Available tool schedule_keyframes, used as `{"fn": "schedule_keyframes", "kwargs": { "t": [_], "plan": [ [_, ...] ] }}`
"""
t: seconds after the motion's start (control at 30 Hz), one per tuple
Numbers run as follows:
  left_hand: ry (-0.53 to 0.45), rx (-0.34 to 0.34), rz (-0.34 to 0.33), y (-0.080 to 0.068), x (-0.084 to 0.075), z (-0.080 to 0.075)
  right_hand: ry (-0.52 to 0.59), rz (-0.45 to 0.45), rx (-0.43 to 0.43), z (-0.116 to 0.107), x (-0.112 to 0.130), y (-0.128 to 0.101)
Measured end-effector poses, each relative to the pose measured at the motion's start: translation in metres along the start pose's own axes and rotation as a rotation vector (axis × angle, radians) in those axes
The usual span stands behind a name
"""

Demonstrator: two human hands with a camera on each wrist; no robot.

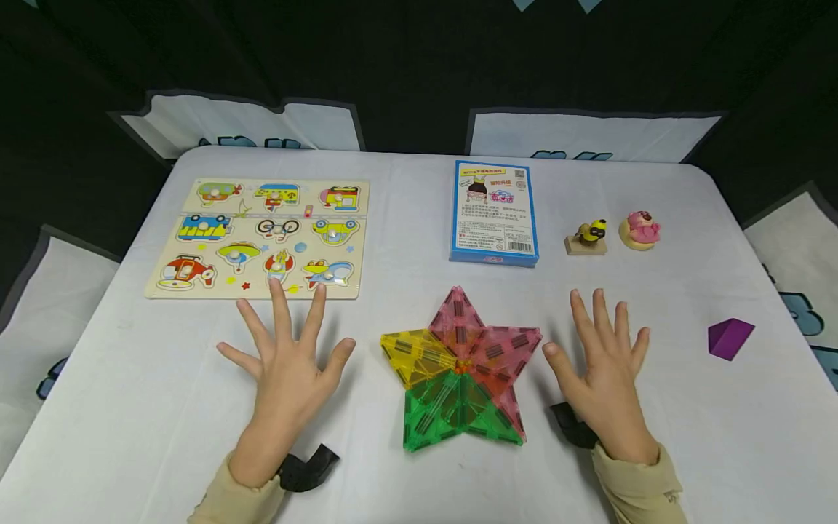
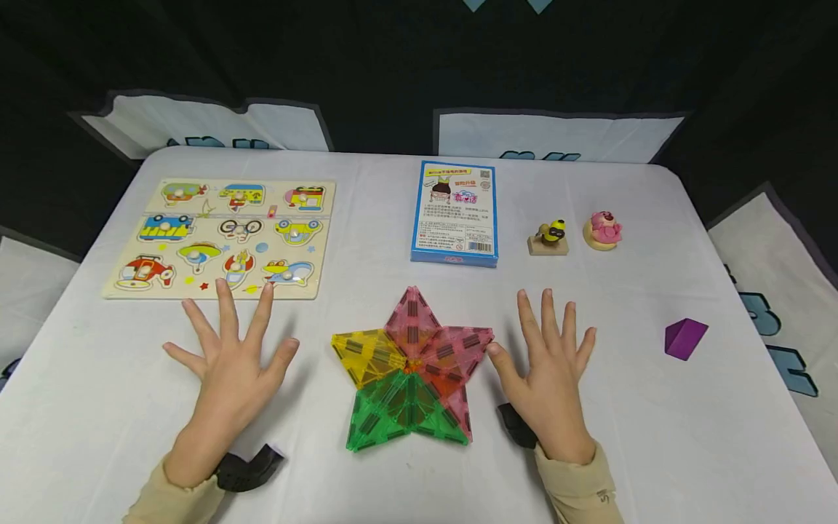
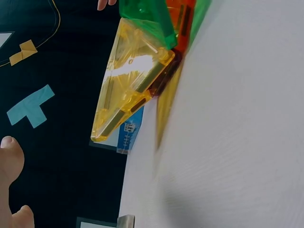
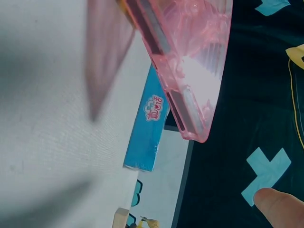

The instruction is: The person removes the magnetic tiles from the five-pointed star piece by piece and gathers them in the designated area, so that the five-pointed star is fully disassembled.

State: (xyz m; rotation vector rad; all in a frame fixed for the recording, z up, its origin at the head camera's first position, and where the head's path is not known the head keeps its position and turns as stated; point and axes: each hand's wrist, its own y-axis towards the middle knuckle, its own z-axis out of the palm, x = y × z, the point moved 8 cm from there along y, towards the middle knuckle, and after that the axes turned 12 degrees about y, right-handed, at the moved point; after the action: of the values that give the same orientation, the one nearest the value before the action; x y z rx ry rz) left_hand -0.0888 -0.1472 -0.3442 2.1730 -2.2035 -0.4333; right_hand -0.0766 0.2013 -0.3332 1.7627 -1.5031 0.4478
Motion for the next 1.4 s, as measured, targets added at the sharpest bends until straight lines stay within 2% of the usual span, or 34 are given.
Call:
{"fn": "schedule_keyframes", "kwargs": {
  "t": [0.37, 0.5, 0.6, 0.73, 0.83, 0.9, 0.97, 1.03, 1.17, 1.23, 1.4],
  "plan": [
    [-0.010, 0.029, 0.018, 0.000, -0.003, 0.006, 0.005, 0.006, 0.010, 0.001, -0.002, -0.001],
    [-0.045, 0.051, 0.063, -0.001, -0.007, 0.010, 0.096, 0.041, 0.048, 0.004, -0.002, -0.002],
    [-0.097, 0.063, 0.120, -0.003, -0.014, 0.013, 0.225, 0.138, 0.133, 0.012, -0.002, -0.007],
    [-0.183, 0.119, 0.220, -0.011, -0.034, 0.022, 0.319, 0.295, 0.342, 0.032, -0.003, -0.020],
    [-0.243, 0.209, 0.301, -0.021, -0.054, 0.031, 0.372, 0.328, 0.541, 0.049, 0.001, -0.032],
    [-0.277, 0.275, 0.350, -0.030, -0.067, 0.039, 0.429, 0.322, 0.634, 0.057, 0.004, -0.038],
    [-0.303, 0.330, 0.378, -0.037, -0.077, 0.046, 0.514, 0.322, 0.679, 0.061, 0.005, -0.044],
    [-0.315, 0.349, 0.389, -0.042, -0.083, 0.050, 0.621, 0.343, 0.712, 0.065, 0.005, -0.049],
    [-0.322, 0.320, 0.377, -0.045, -0.086, 0.052, 0.820, 0.404, 0.778, 0.074, 0.004, -0.057],
    [-0.323, 0.305, 0.372, -0.045, -0.087, 0.051, 0.920, 0.401, 0.801, 0.078, 0.005, -0.058],
    [-0.322, 0.273, 0.373, -0.044, -0.088, 0.050, 1.066, 0.367, 0.819, 0.079, 0.004, -0.057]
  ]
}}
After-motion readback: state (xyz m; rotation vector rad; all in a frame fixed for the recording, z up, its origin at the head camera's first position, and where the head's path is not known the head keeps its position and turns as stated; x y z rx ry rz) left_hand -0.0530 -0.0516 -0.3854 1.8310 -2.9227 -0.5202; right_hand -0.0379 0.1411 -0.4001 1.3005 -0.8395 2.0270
